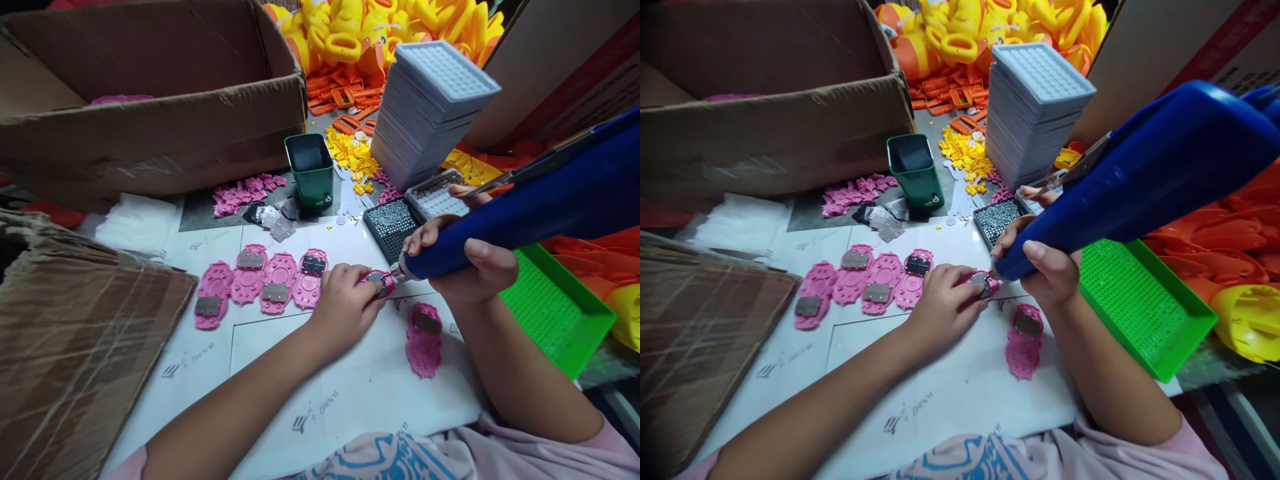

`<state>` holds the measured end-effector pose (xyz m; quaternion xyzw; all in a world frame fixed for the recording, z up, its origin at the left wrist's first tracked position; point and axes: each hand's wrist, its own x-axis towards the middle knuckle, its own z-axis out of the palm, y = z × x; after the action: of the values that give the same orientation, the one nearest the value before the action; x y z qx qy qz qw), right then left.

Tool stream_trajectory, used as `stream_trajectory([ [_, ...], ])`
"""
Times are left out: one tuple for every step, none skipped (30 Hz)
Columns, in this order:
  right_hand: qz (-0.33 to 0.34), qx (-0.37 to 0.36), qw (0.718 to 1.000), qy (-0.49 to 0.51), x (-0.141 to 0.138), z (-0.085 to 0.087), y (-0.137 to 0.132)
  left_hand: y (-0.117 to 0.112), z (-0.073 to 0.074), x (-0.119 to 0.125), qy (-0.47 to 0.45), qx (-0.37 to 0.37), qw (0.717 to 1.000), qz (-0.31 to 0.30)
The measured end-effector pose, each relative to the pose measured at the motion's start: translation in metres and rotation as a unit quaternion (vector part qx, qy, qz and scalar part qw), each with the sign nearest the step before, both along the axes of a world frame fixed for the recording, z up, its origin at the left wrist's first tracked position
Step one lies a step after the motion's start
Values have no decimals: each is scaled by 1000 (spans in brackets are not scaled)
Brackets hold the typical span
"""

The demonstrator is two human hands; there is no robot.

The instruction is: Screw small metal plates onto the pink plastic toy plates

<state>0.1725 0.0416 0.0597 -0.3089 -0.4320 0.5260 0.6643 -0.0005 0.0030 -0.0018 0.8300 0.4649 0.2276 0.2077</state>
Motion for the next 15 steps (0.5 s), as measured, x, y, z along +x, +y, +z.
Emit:
stream_trajectory([
  [2, 1, 1000, 1, 0, 0, 0, 0, 0, 0, -1, 0, 1000, 0],
  [2, 3, 1000, 1, 0, -1, 0, 0, 0, 0, -2, 0, 1000, 0],
  [3, 4, 1000, 0, 0, -1, 0, 0, 0, 0, -3, 0, 1000, 1],
  [5, 8, 1000, -1, 0, -2, 0, 0, 1, 0, -2, 0, 1000, 0],
  [8, 13, 1000, -2, 0, -3, 0, 0, 1, 0, 0, 0, 1000, 0],
  [12, 20, 1000, -1, -1, -4, 0, 0, 1, 1, 2, -1, 1000, 0],
  [18, 27, 999, 1, -1, -5, 0, 0, 1, 1, 4, -2, 1000, 0],
  [24, 33, 999, 2, -2, -5, 0, 0, 2, 1, 6, -3, 1000, 1],
  [32, 36, 999, 1, -3, -5, 0, 0, 2, 2, 8, -5, 1000, 2],
  [41, 36, 999, -2, -3, -5, 1, -1, 2, 2, 10, -8, 1000, 3],
  [51, 34, 998, -7, -4, -4, 1, -1, 2, 3, 12, -10, 1000, 4],
  [62, 30, 998, -12, -4, -4, 2, -2, 2, 3, 14, -12, 1000, 4],
  [71, 25, 997, -15, -5, -4, 3, -2, 2, 3, 15, -13, 1000, 4],
  [77, 20, 997, -16, -5, -3, 4, -2, 2, 4, 16, -15, 1000, 5],
  [80, 16, 997, -16, -6, -4, 5, -3, 2, 4, 17, -16, 1000, 7],
])
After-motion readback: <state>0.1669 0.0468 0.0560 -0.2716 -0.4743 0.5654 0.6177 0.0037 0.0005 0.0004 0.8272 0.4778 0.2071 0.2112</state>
